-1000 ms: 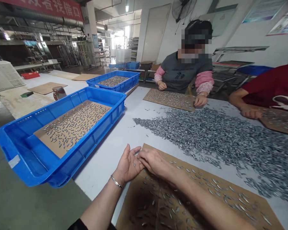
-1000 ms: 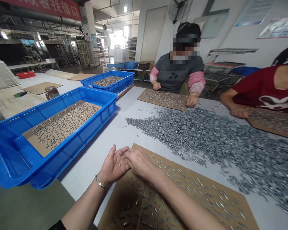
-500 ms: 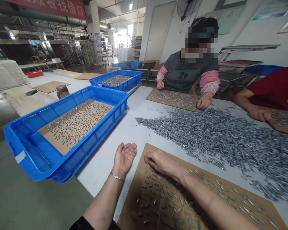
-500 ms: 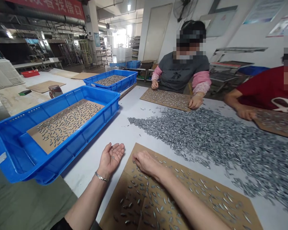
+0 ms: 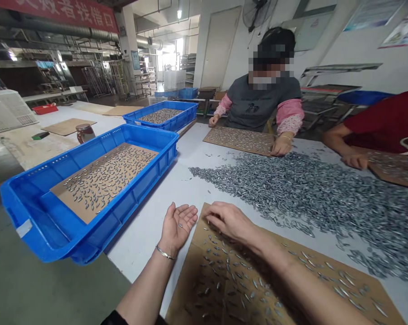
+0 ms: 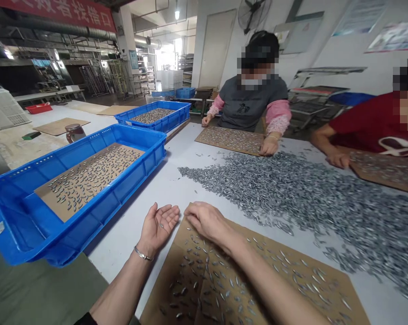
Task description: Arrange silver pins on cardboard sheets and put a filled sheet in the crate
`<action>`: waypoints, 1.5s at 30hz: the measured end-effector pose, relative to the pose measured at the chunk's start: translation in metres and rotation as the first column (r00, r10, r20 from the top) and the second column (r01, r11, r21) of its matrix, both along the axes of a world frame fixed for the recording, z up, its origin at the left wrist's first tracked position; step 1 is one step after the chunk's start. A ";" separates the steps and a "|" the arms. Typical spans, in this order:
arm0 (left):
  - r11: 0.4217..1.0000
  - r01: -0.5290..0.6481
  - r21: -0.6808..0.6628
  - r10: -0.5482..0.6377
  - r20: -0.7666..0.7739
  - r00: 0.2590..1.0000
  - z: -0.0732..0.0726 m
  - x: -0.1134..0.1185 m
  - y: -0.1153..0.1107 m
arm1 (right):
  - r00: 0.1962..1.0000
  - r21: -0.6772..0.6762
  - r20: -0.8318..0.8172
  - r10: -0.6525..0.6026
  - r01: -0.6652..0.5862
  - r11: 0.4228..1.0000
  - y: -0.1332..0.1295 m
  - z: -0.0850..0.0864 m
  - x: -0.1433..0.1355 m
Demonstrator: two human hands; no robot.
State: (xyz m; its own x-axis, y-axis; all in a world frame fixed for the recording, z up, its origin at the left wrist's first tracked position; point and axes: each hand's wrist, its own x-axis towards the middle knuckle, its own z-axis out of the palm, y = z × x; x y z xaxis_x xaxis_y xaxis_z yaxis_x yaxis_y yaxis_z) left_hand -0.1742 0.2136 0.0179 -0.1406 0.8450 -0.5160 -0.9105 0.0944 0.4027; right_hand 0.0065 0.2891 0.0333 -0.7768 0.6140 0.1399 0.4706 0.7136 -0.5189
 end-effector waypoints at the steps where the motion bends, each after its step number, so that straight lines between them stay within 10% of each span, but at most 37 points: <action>1: 0.999 0.022 0.028 -0.022 0.002 1.000 0.001 0.002 -0.001 | 0.998 0.022 -0.052 0.020 -0.019 1.000 -0.006 0.004 -0.004; 4: 0.994 0.085 0.065 -0.086 0.009 0.996 0.002 0.007 -0.004 | 0.989 0.131 -0.059 0.134 -0.125 0.983 -0.029 0.003 -0.025; 9: 0.998 0.064 0.018 -0.062 -0.066 0.996 0.001 0.011 -0.007 | 0.996 0.318 0.084 -0.022 -0.005 0.948 -0.061 -0.021 -0.055; 15: 0.998 0.028 0.055 -0.019 -0.146 0.989 -0.001 0.011 -0.007 | 0.991 0.189 -0.030 -0.127 0.130 0.973 -0.072 -0.029 -0.061; 23: 0.999 -0.005 0.040 0.012 -0.166 0.986 -0.005 0.006 -0.004 | 0.948 -0.235 -0.096 -0.304 0.275 0.932 0.009 -0.019 -0.012; 28: 0.999 -0.012 -0.046 0.007 -0.113 0.994 -0.004 0.000 -0.002 | 0.944 -0.210 0.250 -0.214 0.268 0.940 0.058 -0.026 0.010; 45: 0.996 0.040 -0.084 -0.047 -0.082 0.996 -0.014 -0.003 0.001 | 0.907 -0.150 0.324 -0.268 0.329 0.932 0.079 -0.026 0.005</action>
State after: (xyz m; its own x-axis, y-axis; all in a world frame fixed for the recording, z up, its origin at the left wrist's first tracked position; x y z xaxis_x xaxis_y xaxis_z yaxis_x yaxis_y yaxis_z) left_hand -0.1777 0.2143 0.0041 -0.1501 0.8065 -0.5719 -0.8681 0.1694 0.4666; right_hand 0.0119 0.3681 0.0073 -0.5391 0.8149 -0.2129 0.7979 0.4131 -0.4390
